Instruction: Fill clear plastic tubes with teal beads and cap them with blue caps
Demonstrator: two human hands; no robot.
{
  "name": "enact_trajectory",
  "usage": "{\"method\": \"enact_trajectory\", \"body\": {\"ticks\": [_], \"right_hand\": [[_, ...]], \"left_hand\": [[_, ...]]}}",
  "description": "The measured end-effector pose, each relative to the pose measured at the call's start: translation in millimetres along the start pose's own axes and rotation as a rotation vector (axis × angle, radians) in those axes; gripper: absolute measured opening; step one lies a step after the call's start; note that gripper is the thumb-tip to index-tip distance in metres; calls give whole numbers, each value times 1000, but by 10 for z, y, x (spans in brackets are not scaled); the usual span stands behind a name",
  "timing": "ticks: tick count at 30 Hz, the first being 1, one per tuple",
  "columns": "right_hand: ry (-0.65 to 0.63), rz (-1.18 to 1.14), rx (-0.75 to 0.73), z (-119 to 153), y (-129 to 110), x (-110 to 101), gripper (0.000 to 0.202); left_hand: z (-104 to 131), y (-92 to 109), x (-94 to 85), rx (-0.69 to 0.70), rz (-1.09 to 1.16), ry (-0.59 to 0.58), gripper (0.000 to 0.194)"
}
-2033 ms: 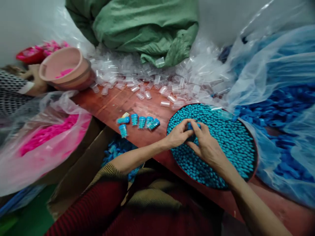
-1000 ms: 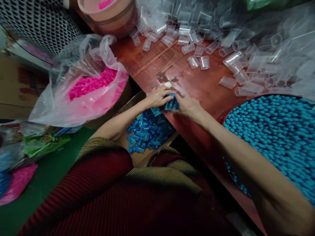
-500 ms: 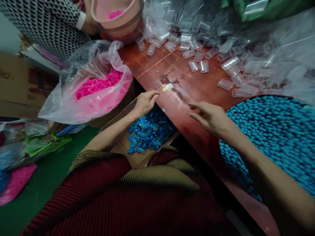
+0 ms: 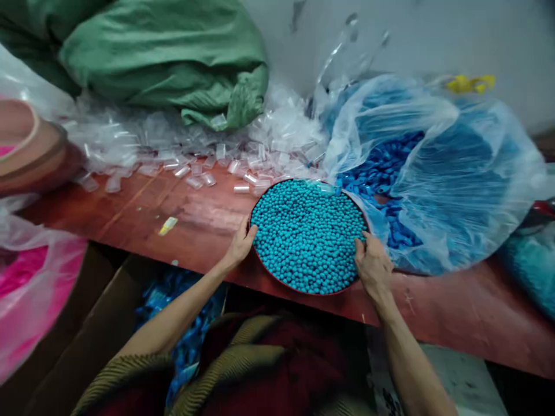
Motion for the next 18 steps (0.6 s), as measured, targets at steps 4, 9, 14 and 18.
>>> {"method": "enact_trajectory", "body": {"ticks": [4,9,14,18], "right_hand": [[49,-39,58,-32,76,6,42],[-306,50,278,-96,195,61,45],[-450,106,288,-60,199,30,43],[-439,114,289,143,185,-44,37]], "left_hand": [[-95,13,8,14,-37,31,57],[-194,27,-39,84,-115,-18,58],[-211,-14,-64,48,-134,-5,57],[-225,-55,-111,49,-115,-27,55]]}}
Point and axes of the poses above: each hand's wrist, its own z-axis away from the middle knuckle, its own x-axis out of the palm, y = z × x, the point moved 1 cm from there along -z, towards the middle knuckle, and after that the axes turned 2 degrees about x, right-handed, at the moved point
